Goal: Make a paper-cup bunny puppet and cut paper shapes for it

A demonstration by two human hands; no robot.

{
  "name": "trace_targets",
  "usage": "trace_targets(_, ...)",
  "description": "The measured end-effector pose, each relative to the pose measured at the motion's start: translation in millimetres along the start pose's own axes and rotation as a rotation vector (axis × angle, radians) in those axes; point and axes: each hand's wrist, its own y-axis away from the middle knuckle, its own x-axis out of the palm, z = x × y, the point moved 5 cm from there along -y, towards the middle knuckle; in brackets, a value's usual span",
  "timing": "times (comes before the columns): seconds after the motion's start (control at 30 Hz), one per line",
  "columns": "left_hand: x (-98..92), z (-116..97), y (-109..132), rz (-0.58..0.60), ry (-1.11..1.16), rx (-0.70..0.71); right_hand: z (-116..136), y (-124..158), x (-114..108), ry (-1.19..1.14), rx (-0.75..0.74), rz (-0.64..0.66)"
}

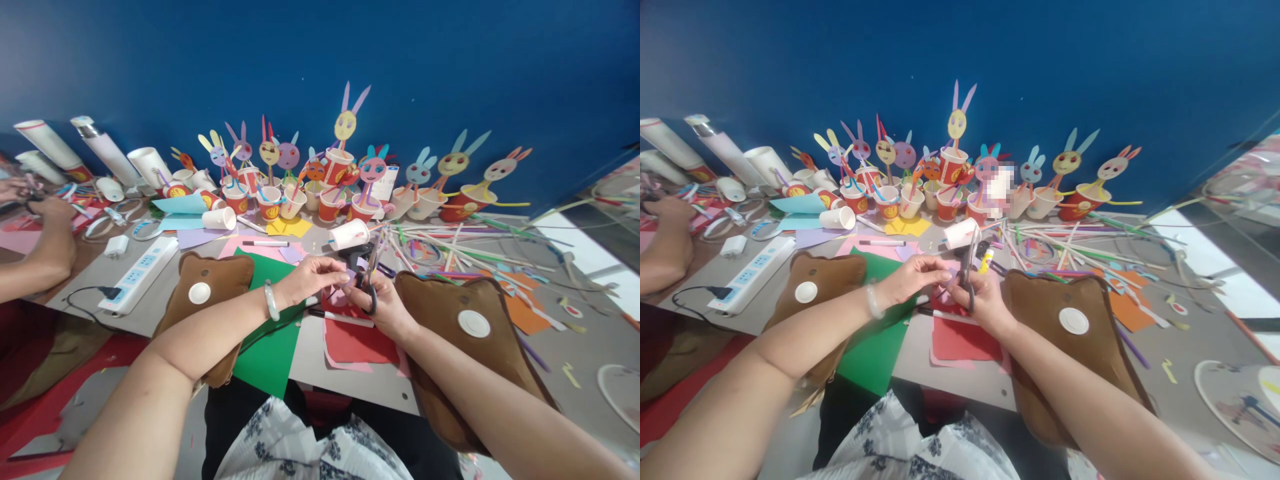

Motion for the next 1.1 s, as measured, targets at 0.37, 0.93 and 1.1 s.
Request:
trace_targets(0.37,-5.0,0,-2,-0.038,-0.006,-0.009,-1,-1,0,0.025,0.025,0.028)
trace_targets(0.93,-30.2,-25,-3,-0.068,-0.147,0.118,2,1,3,0.074,0.198,0.425)
trace_targets(1.1,-31.6,-24,-3,-0.080,-0.196,0.132,0,0,2,0.075,0.215,0.426)
